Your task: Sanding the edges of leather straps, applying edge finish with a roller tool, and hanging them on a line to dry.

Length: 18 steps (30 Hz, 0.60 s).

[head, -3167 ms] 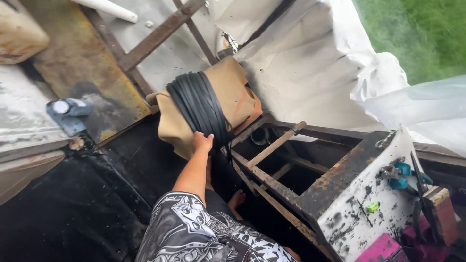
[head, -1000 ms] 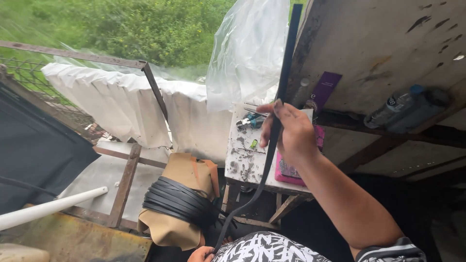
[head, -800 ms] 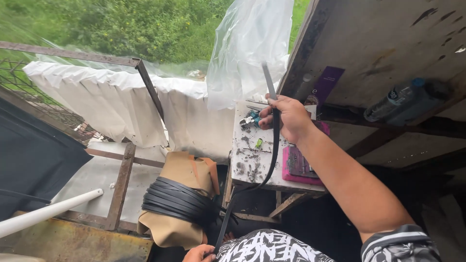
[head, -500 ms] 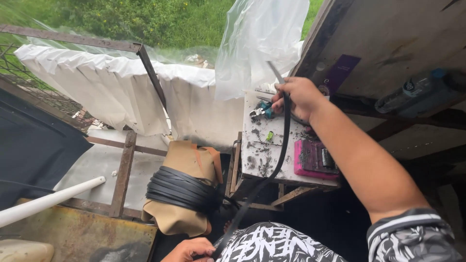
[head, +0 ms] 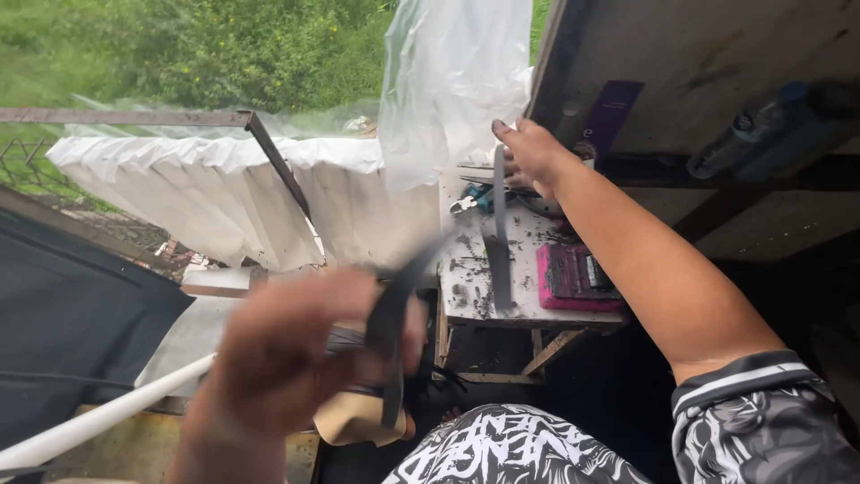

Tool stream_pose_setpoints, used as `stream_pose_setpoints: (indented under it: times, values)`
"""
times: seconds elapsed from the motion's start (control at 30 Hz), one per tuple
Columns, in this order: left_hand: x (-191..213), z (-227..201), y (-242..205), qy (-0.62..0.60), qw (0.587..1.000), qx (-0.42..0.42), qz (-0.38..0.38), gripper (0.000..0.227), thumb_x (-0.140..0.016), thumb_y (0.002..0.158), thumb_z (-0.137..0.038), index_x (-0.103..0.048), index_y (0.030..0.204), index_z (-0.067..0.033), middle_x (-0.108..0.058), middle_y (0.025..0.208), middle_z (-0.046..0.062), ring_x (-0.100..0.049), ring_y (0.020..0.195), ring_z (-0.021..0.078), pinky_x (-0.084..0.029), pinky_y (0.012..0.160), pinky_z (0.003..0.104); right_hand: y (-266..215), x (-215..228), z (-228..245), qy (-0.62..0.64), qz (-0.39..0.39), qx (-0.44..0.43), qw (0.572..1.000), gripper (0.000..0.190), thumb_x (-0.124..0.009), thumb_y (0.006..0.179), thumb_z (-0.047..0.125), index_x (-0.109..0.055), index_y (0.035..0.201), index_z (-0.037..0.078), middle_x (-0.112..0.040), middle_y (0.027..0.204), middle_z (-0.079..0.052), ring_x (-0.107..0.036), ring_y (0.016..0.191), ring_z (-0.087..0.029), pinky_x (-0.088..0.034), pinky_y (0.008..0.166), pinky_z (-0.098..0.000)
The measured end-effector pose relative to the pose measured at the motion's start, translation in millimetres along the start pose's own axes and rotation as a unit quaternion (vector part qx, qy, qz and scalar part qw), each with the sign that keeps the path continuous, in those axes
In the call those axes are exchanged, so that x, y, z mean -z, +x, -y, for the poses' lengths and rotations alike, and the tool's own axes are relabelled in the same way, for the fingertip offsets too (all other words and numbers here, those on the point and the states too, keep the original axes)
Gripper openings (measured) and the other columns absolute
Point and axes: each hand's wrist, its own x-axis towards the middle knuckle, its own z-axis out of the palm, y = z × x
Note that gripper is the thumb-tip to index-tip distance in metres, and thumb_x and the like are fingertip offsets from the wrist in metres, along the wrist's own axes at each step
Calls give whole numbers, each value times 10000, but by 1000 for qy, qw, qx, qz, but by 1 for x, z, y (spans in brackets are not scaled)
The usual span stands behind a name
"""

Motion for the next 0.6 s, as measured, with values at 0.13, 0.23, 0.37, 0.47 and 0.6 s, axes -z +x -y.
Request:
stream_pose_setpoints:
  times: [0.13,0.23,0.37,0.47,0.6]
  values:
    - [0,5,88,-46,991,8,-127,386,-703,985,-190,-585,1299,1,-699,1037,159,-721,765,273,-574,602,307,-27,18,10,-91,-80,57,991,571,-429,1012,497,-486,1497,201,-546,1432,3,-561,1199,-157,-495,954,-371]
    - [3,2,152,104,988,1,-113,214,-613,1032,-318,-601,1012,-106,-588,824,-2,-741,690,140,-607,523,222,-49,36,-5,-133,-101,152,974,420,-467,1015,433,-632,1295,168,-627,1147,8,-613,1049,-137,-473,863,-303]
    - [13,59,198,336,924,173,-63,349,-401,894,46,-653,1016,-162,-838,1025,-142,-839,765,-2,-183,213,322,-85,59,-26,-63,-100,197,973,351,-524,1045,352,-717,1208,109,-690,1032,-22,-611,863,-92,-524,685,-246]
    - [-1,104,201,28,979,69,-188,203,-606,898,-254,-684,1002,-97,-737,866,17,-835,650,198,-584,381,242,-111,68,-50,-49,93,373,922,709,-350,1021,557,-619,1337,-17,-712,1229,-192,-698,1147,-284,-586,947,-379]
    - [-15,153,169,-32,969,184,-164,440,-596,945,-322,-605,1326,-103,-731,934,77,-724,642,152,-536,405,235,-136,38,-87,34,131,354,925,420,-598,973,229,-640,1291,-41,-735,1175,-172,-713,1039,-206,-613,905,-296]
